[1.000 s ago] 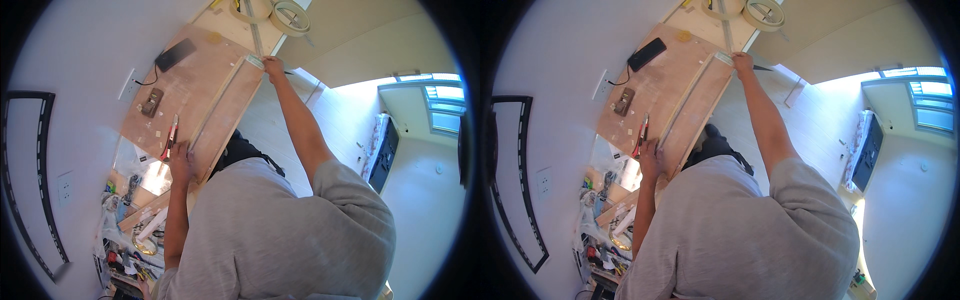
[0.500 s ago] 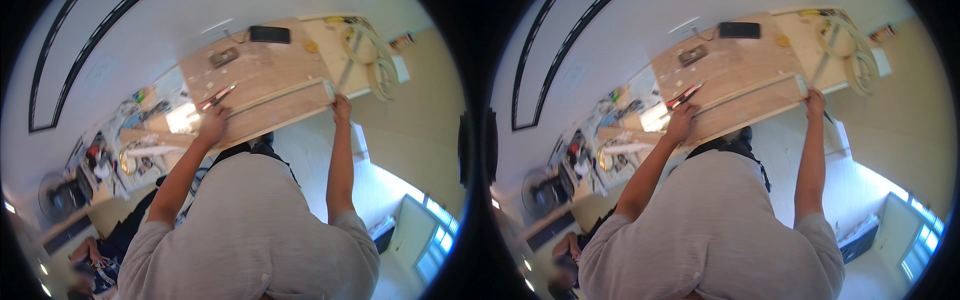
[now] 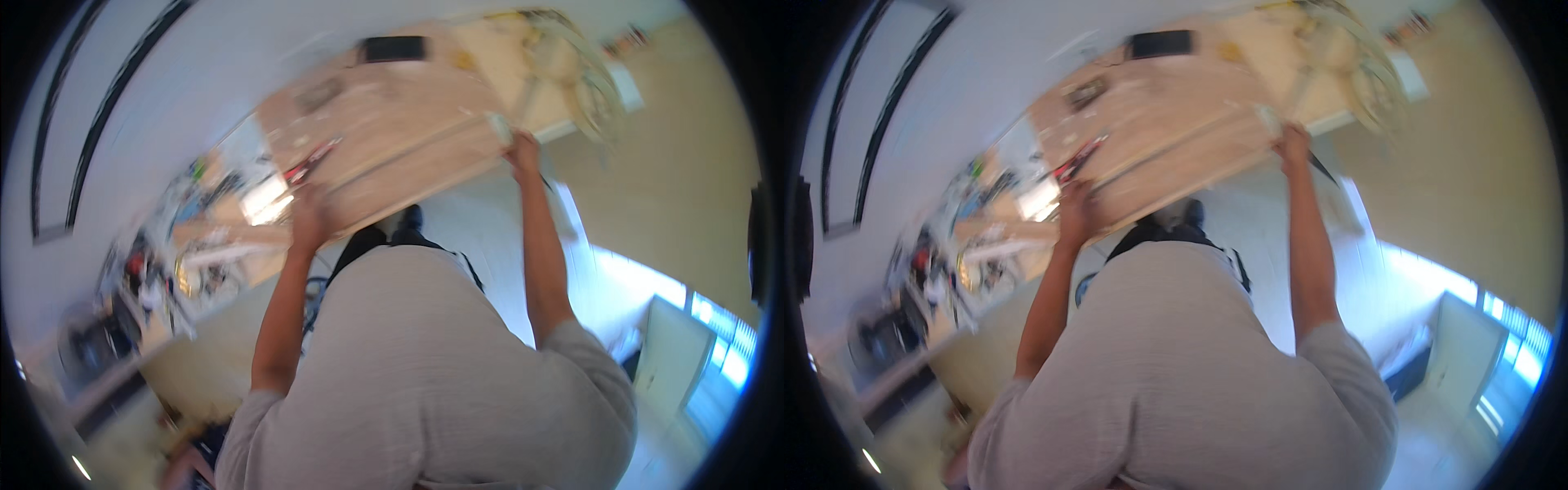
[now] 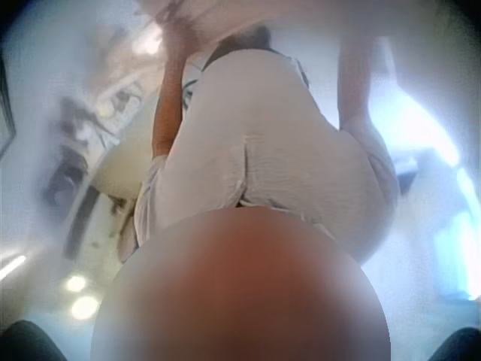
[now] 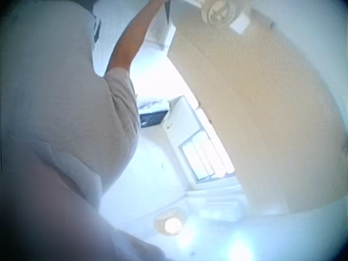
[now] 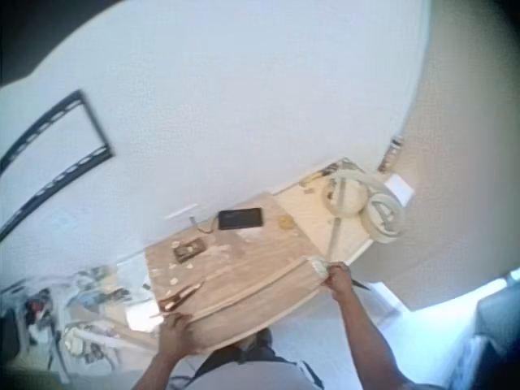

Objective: The person aligns and fits thin wooden strips together on a workbench, then uses a utility knife to trim the ends. They repeatedly adjust the pieces to ensure a snug fit and cut off excess material.

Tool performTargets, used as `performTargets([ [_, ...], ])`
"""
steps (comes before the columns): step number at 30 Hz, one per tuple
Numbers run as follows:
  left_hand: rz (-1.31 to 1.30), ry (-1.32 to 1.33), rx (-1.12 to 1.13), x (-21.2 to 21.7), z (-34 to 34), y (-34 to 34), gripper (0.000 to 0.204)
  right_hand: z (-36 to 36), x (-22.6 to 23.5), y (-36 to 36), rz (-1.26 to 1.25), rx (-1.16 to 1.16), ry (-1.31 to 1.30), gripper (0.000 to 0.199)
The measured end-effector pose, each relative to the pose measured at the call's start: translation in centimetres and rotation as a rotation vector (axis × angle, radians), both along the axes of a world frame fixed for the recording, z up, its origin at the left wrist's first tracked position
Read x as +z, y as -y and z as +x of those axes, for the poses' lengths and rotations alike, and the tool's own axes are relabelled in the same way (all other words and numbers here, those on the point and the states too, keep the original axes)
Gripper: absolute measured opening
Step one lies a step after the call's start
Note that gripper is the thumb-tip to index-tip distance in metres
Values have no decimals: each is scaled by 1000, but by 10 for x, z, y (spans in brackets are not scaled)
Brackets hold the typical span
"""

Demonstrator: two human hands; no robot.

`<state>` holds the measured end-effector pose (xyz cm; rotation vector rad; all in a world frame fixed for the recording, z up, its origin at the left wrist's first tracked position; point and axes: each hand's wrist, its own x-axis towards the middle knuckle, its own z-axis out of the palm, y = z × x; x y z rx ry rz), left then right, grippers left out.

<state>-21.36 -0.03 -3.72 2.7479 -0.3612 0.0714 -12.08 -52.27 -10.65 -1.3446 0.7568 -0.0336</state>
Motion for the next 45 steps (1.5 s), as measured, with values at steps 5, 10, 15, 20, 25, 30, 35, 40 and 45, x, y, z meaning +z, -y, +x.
performTargets([
  [5, -103, 8, -5, 6, 7, -22, 37, -16, 27, 4, 23, 34, 19, 17],
  [10, -31, -137, -196, 27, 24, -27, 46, -14, 26, -1, -49, 64, -3, 19],
  [15, 18, -196, -244, 33, 17, -30, 73, -19, 12, -13, 99, -30, 65, 24],
  [20, 106, -84, -216, 26, -5, -43, 84, -33, 7, -35, 141, -223, 151, 29],
  [25, 74, -14, -175, 19, -19, -47, 76, -33, -8, -48, -15, -216, 142, 31],
  [30, -7, 22, -97, 14, -15, -51, 54, -39, -11, -41, -91, -118, 193, 35],
  [35, -86, 27, -139, 12, 4, -49, 31, -41, 6, -45, -478, -180, 17, 42],
  [40, -74, -3, -197, 9, 29, -1, 33, -53, 38, -111, -1158, -18, 326, 59],
  [45, -162, -29, -252, 21, 34, 19, 44, -54, 61, -210, -1071, 425, 150, 82],
])
